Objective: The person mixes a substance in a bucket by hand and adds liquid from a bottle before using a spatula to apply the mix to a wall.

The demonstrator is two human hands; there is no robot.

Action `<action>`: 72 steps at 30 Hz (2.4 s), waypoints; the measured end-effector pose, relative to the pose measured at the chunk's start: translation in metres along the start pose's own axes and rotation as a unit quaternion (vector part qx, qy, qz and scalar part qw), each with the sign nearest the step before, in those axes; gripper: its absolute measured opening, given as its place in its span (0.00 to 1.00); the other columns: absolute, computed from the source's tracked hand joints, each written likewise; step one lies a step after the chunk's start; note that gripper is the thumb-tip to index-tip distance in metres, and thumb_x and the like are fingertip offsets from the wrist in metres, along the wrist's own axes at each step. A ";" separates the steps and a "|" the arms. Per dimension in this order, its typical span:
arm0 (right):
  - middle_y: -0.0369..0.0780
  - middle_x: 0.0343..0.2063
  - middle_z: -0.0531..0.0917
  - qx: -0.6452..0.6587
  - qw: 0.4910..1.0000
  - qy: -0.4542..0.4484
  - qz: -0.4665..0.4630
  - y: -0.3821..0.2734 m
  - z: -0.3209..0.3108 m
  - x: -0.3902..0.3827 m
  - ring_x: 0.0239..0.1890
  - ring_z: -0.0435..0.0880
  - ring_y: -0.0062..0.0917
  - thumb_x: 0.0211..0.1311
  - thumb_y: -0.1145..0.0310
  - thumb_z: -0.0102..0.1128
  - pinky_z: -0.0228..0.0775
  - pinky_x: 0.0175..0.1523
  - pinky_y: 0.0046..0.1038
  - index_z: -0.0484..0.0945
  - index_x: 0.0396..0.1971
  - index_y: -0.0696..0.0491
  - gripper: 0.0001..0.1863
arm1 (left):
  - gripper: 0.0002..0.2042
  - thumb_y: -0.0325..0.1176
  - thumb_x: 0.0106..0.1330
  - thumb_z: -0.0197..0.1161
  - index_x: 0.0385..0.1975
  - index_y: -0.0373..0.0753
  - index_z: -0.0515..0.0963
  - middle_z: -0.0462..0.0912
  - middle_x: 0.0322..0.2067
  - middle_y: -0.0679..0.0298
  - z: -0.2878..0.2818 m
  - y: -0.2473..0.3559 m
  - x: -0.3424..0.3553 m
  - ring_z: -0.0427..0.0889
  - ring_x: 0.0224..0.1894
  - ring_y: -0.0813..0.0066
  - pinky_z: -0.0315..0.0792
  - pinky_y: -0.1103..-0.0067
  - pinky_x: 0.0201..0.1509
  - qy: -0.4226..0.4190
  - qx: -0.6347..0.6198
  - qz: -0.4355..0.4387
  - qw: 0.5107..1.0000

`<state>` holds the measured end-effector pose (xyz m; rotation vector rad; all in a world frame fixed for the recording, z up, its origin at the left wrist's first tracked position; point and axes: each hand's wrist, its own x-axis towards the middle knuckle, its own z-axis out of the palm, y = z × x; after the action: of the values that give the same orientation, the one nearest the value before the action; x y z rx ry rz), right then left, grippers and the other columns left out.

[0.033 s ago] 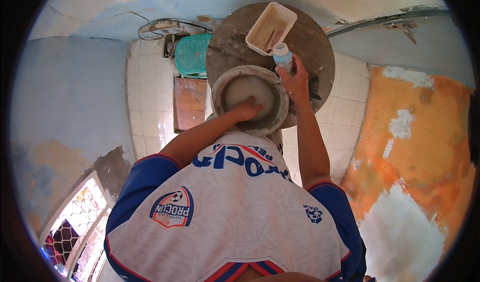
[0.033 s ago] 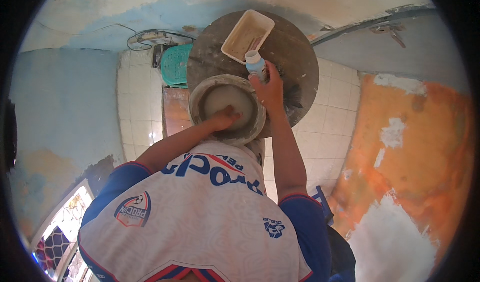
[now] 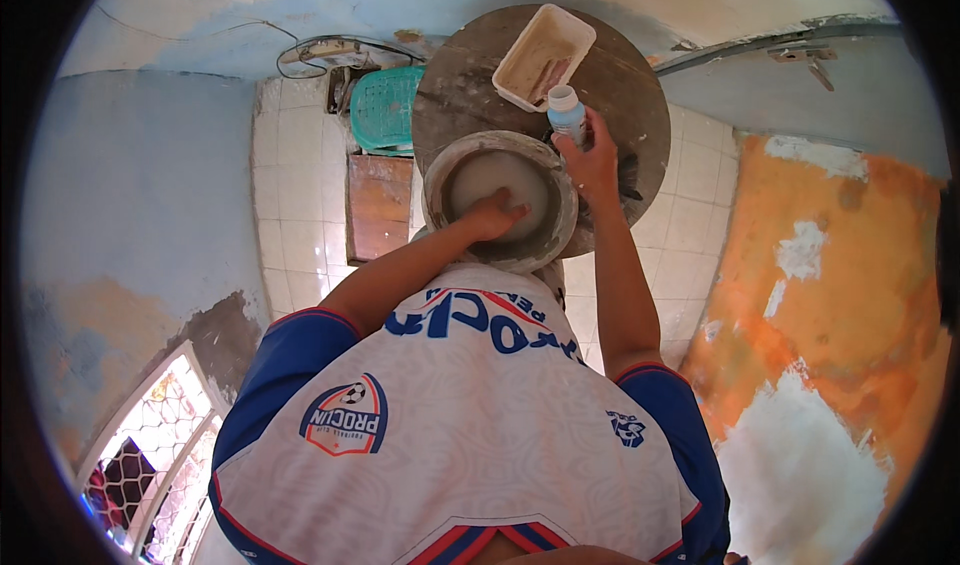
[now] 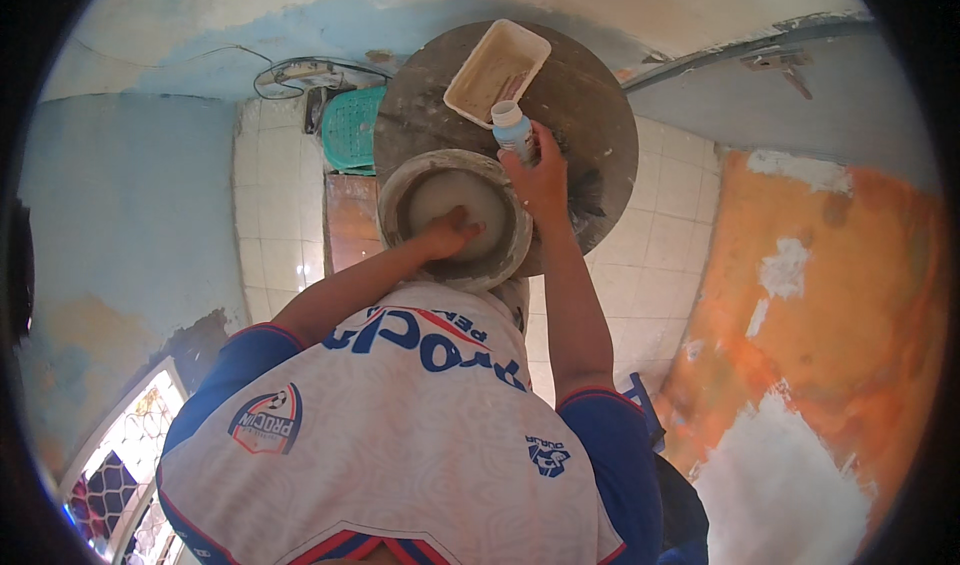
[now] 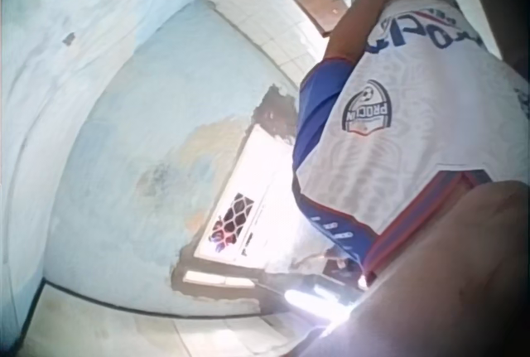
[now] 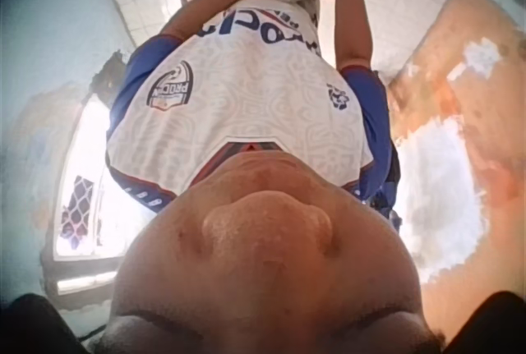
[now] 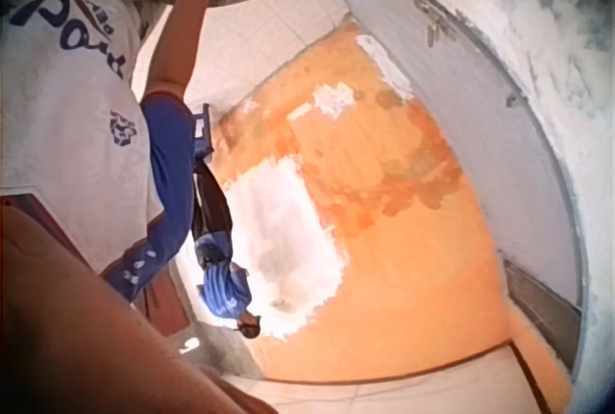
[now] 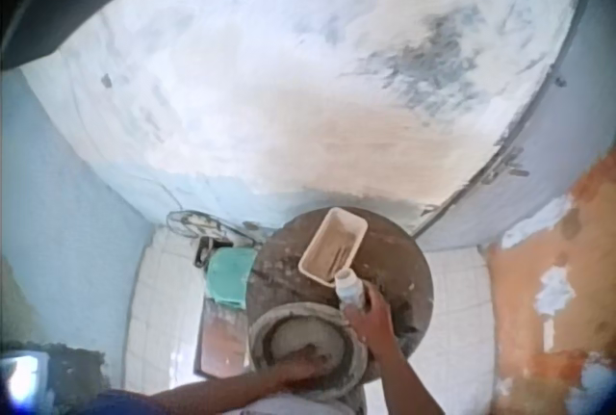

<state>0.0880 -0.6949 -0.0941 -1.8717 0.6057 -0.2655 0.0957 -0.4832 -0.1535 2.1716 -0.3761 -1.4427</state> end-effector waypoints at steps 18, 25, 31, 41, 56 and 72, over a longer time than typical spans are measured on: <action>0.50 0.52 0.83 -0.086 0.996 0.002 0.013 0.004 0.003 0.025 0.55 0.83 0.41 0.51 0.62 0.72 0.71 0.61 0.36 0.75 0.59 0.59 0.34 | 0.35 0.58 0.68 0.60 0.67 0.39 0.67 0.77 0.59 0.42 -0.044 -0.002 -0.004 0.76 0.63 0.47 0.69 0.63 0.67 0.101 -0.095 0.101 0.985; 0.50 0.53 0.83 -0.086 0.996 -0.009 0.011 -0.007 0.001 0.030 0.56 0.82 0.41 0.51 0.62 0.72 0.71 0.62 0.36 0.76 0.59 0.59 0.34 | 0.36 0.58 0.67 0.61 0.67 0.38 0.67 0.78 0.57 0.41 -0.045 -0.012 -0.004 0.77 0.62 0.46 0.70 0.63 0.65 0.108 -0.095 0.098 0.985; 0.52 0.54 0.83 -0.090 0.996 -0.015 0.006 -0.009 0.002 0.040 0.57 0.82 0.41 0.52 0.62 0.72 0.71 0.62 0.35 0.75 0.60 0.61 0.35 | 0.35 0.57 0.67 0.61 0.67 0.40 0.67 0.77 0.58 0.41 -0.041 -0.013 -0.003 0.77 0.61 0.45 0.69 0.63 0.66 0.098 -0.091 0.100 0.986; 0.53 0.55 0.82 -0.112 0.993 -0.022 0.004 -0.008 0.001 0.055 0.58 0.82 0.41 0.53 0.61 0.72 0.71 0.63 0.35 0.75 0.61 0.62 0.36 | 0.33 0.56 0.68 0.61 0.67 0.43 0.68 0.76 0.60 0.44 -0.035 -0.017 0.000 0.76 0.63 0.47 0.68 0.63 0.67 0.080 -0.102 0.100 0.987; 0.40 0.50 0.84 0.159 0.983 -0.084 0.022 -0.054 -0.008 0.037 0.51 0.83 0.24 0.55 0.70 0.71 0.74 0.59 0.30 0.76 0.59 0.58 0.30 | 0.31 0.53 0.69 0.62 0.66 0.42 0.68 0.79 0.57 0.44 -0.034 -0.016 -0.003 0.78 0.61 0.48 0.71 0.64 0.64 0.083 -0.103 0.121 0.984; 0.45 0.47 0.84 -0.164 0.979 -0.116 0.030 -0.041 0.010 -0.122 0.50 0.84 0.37 0.49 0.70 0.74 0.74 0.55 0.34 0.74 0.53 0.53 0.29 | 0.19 0.35 0.70 0.61 0.59 0.37 0.74 0.82 0.51 0.45 -0.056 -0.010 -0.058 0.82 0.55 0.48 0.74 0.63 0.59 0.121 -0.055 0.229 0.964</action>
<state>0.0009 -0.6111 -0.0476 -2.1579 0.5677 0.1006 0.1237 -0.4323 -0.0966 1.9716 -0.6425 -0.9119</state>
